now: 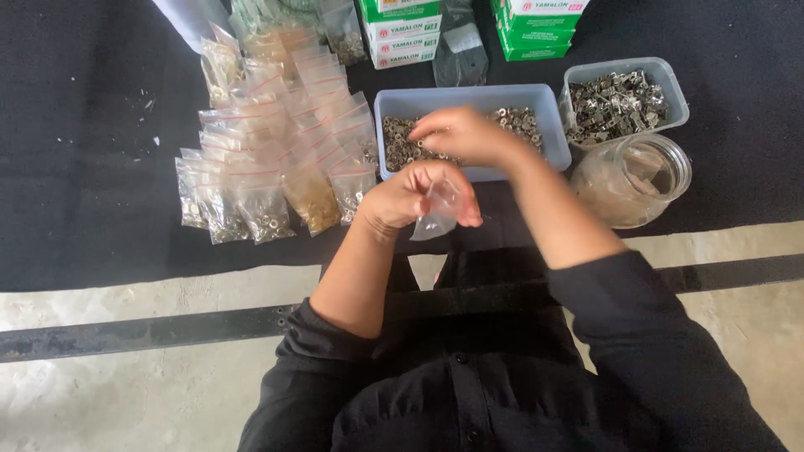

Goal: Manually sorting and bagging small metal components into plastic zip-lock bags.

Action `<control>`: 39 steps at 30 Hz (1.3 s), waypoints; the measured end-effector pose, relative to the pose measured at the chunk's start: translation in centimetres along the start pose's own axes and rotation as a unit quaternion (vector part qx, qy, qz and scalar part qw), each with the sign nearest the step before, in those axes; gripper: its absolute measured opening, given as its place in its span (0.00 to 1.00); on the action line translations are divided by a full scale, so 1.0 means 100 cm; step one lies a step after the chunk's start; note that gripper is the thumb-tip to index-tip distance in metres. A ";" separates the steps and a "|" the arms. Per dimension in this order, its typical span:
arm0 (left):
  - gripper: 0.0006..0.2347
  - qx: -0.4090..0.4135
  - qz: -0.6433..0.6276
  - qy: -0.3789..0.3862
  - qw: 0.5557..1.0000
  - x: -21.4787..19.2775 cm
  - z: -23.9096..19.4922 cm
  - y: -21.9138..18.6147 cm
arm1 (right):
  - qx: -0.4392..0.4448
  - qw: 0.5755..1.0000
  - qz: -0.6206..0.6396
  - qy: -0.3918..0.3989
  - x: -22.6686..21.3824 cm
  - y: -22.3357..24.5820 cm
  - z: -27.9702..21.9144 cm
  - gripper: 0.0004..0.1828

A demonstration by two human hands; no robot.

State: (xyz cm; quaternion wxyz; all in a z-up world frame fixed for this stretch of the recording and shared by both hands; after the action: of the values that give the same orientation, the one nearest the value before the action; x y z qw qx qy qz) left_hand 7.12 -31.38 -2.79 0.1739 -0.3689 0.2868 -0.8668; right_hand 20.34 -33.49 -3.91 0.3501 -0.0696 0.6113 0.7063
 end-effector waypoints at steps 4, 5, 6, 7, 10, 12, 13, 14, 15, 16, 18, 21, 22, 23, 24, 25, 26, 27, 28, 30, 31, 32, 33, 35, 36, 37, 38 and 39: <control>0.32 -0.008 -0.015 -0.005 1.000 0.008 0.001 -0.005 | -0.045 0.981 -0.133 0.132 0.037 0.008 0.032 0.18; 0.32 0.001 -0.006 -0.023 1.000 0.008 0.002 -0.009 | -0.046 0.960 -0.224 0.164 0.044 -0.006 0.033 0.18; 0.32 0.010 0.004 -0.041 0.999 0.008 0.003 -0.013 | -0.046 0.928 -0.313 0.195 0.050 -0.021 0.034 0.19; 0.32 0.011 0.004 -0.042 0.999 0.006 0.003 -0.012 | -0.046 0.928 -0.313 0.195 0.043 -0.005 0.033 0.19; 0.36 0.067 -0.008 -0.122 0.990 -0.016 0.003 -0.016 | -0.030 0.900 -0.338 0.272 0.035 0.026 0.022 0.09; 0.33 0.151 0.046 -0.201 0.967 -0.037 0.001 -0.028 | 0.027 0.950 -0.258 0.174 0.018 0.036 0.020 0.32; 0.33 0.151 0.044 -0.202 0.967 -0.032 0.002 -0.036 | 0.028 0.950 -0.258 0.175 0.014 0.026 0.014 0.32; 0.29 0.159 0.059 -0.251 0.953 -0.033 -0.001 -0.045 | 0.091 0.926 -0.320 0.177 0.006 0.006 0.006 0.21; 0.26 0.166 0.073 -0.299 0.937 -0.033 -0.004 -0.054 | 0.152 0.896 -0.378 0.176 -0.003 -0.013 -0.003 0.10; 0.26 0.166 0.073 -0.299 0.937 -0.037 -0.003 -0.058 | 0.152 0.896 -0.378 0.176 -0.009 -0.011 -0.008 0.10; 0.22 0.227 0.125 -0.325 0.910 -0.043 -0.007 -0.075 | 0.249 0.897 -0.340 0.131 -0.028 -0.016 -0.023 0.07; 0.21 0.240 0.209 -0.336 0.887 -0.063 -0.008 -0.083 | 0.308 0.876 -0.354 0.111 -0.048 0.016 -0.040 0.26; 0.21 0.239 0.210 -0.336 0.887 -0.056 -0.003 -0.086 | 0.308 0.877 -0.353 0.111 -0.047 0.014 -0.040 0.26; 0.22 0.226 0.255 -0.351 0.872 -0.051 0.002 -0.091 | 0.325 0.865 -0.360 0.131 -0.043 0.009 -0.041 0.34; 0.24 0.213 0.299 -0.365 0.855 -0.045 0.006 -0.096 | 0.342 0.852 -0.367 0.150 -0.040 0.005 -0.042 0.43; 0.24 0.213 0.302 -0.367 0.854 -0.052 0.011 -0.095 | 0.340 0.853 -0.366 0.151 -0.037 -0.003 -0.040 0.43; 0.23 0.199 0.345 -0.379 0.835 -0.059 0.016 -0.095 | 0.340 0.850 -0.374 0.148 -0.035 -0.010 -0.038 0.46; 0.23 0.185 0.388 -0.390 0.814 -0.067 0.022 -0.098 | 0.338 0.848 -0.382 0.145 -0.033 -0.017 -0.033 0.48; 0.23 0.187 0.392 -0.391 0.811 -0.064 0.023 -0.098 | 0.333 0.850 -0.382 0.145 -0.027 -0.017 -0.028 0.48; 0.30 0.108 0.429 -0.417 0.794 -0.067 0.031 -0.093 | 0.350 0.834 -0.389 0.174 -0.015 -0.022 -0.020 0.37; 0.30 0.109 0.432 -0.413 0.794 -0.070 0.030 -0.090 | 0.348 0.835 -0.390 0.169 -0.015 -0.014 -0.018 0.37; 0.28 0.070 0.481 -0.433 0.759 -0.077 0.027 -0.086 | 0.362 0.832 -0.384 0.170 -0.014 -0.008 -0.018 0.31; 0.26 0.029 0.526 -0.450 0.721 -0.084 0.023 -0.079 | 0.378 0.828 -0.377 0.172 -0.014 -0.003 -0.022 0.27; 0.26 0.065 0.541 -0.431 0.719 -0.086 0.021 -0.069 | 0.358 0.859 -0.340 0.138 -0.018 -0.008 -0.026 0.23; 0.25 0.099 0.554 -0.416 0.714 -0.085 0.018 -0.065 | 0.336 0.886 -0.301 0.108 -0.019 -0.009 -0.026 0.19; 0.25 0.103 0.552 -0.420 0.713 -0.088 0.018 -0.063 | 0.334 0.885 -0.305 0.112 -0.024 0.000 -0.028 0.19; 0.26 0.097 0.583 -0.407 0.696 -0.088 0.019 -0.061 | 0.335 0.897 -0.273 0.089 -0.030 0.011 -0.028 0.18; 0.27 0.091 0.615 -0.395 0.676 -0.089 0.018 -0.062 | 0.334 0.909 -0.241 0.067 -0.035 0.022 -0.026 0.17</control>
State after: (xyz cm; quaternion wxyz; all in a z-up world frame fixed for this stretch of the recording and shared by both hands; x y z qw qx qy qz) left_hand 13.88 -22.63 -2.67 0.7978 -0.3997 0.2729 -0.3596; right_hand 20.84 -37.27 -0.94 0.4710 -0.1406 0.7981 0.3485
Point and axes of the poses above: each hand's wrist, its own z-axis towards the middle knuckle, its own x-axis out of the palm, y = z × x, the point moved 7 cm from there along z, towards the middle knuckle, and after that the axes turned 2 degrees about -y, right-handed, at the moved point
